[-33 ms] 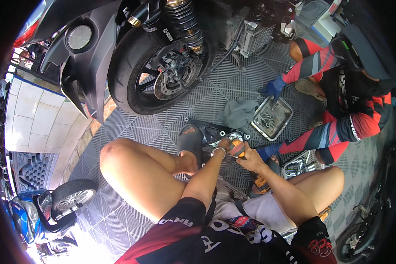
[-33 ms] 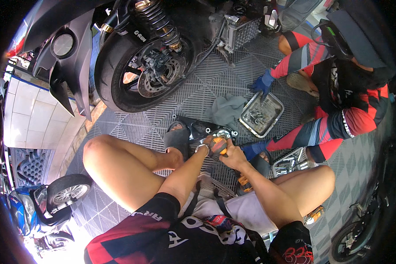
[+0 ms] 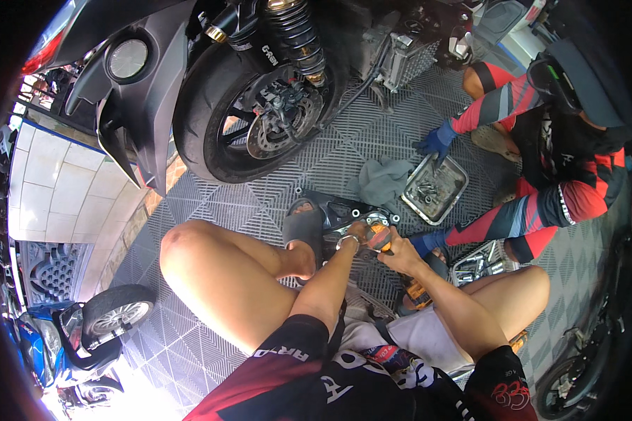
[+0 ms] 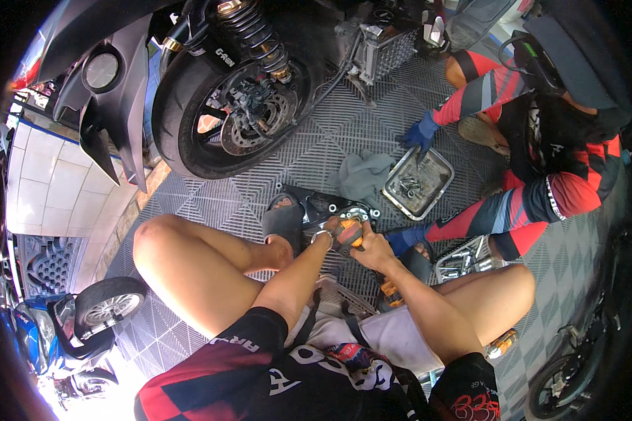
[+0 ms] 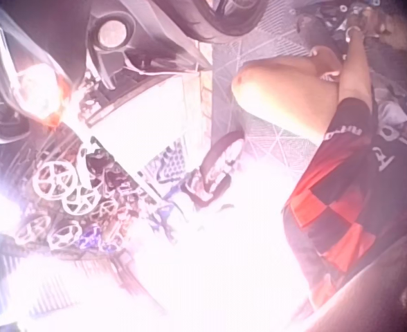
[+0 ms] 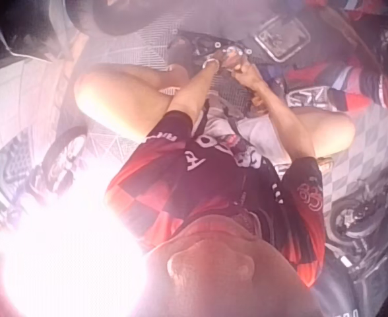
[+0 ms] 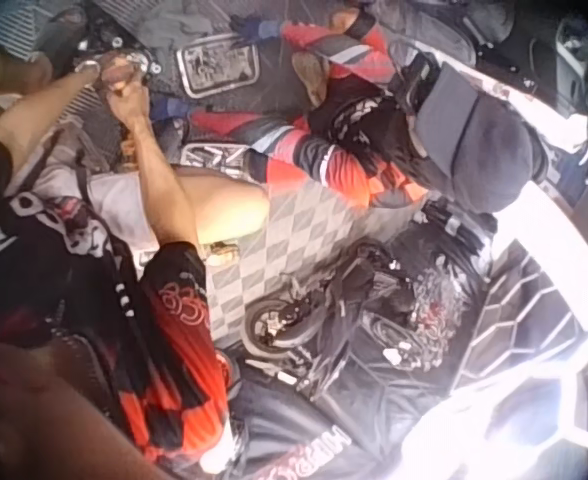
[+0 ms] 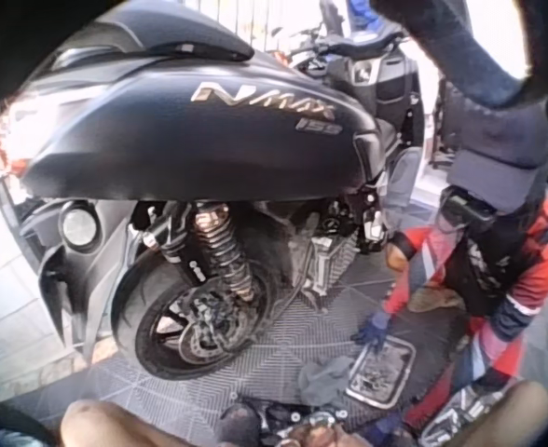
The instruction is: The person is sitting on the floor repairing the rear wheel assembly of a scooter. They use a power drill to remove bolts and disassemble the brake caliper and surrounding components.
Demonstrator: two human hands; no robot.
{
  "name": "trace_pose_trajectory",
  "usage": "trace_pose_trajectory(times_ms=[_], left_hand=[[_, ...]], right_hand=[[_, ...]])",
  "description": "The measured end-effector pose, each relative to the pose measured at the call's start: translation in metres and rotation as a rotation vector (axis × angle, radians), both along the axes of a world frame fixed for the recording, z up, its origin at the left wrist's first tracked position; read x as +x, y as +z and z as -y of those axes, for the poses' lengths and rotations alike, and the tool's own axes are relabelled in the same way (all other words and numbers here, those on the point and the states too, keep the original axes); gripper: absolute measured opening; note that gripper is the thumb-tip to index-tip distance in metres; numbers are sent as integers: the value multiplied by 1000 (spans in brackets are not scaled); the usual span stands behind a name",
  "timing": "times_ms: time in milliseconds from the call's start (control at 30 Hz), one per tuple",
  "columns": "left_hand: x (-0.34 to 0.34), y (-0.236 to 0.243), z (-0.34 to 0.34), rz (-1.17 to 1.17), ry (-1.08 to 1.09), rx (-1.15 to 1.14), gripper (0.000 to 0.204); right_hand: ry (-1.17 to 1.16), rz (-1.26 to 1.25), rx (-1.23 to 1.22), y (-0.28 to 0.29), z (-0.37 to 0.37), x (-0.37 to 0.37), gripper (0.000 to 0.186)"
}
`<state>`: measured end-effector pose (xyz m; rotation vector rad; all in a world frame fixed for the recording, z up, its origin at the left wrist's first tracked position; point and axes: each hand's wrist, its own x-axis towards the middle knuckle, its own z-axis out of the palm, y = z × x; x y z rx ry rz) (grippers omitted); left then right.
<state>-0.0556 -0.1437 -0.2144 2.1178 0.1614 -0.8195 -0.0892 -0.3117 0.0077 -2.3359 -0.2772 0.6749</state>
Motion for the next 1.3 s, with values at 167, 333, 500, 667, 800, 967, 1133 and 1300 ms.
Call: trace_pose_trajectory(times_ms=[167,333,500,667,800,967,1133,1300], left_hand=[[0,61,-11,130,-347,211,32],[2,67,-12,263,-387,298,31],[5,34,-5,-47,88,81,44],[13,24,4,-177,224,15,51],[10,43,13,-65,92,115,54],[12,39,9,-91,43,210,58],[11,41,12,-90,48,205,65],[16,57,26,-257,233,100,70]], right_hand=[[-92,-193,52,23,-1,5,64],[-24,-50,5,16,-2,-6,64],[-13,-152,72,26,1,2,66],[-32,-178,26,35,-1,2,65],[-86,-205,63,23,8,0,63],[-96,-192,95,31,2,0,62],[-54,-195,49,33,5,3,60],[-170,-231,167,26,13,-4,60]])
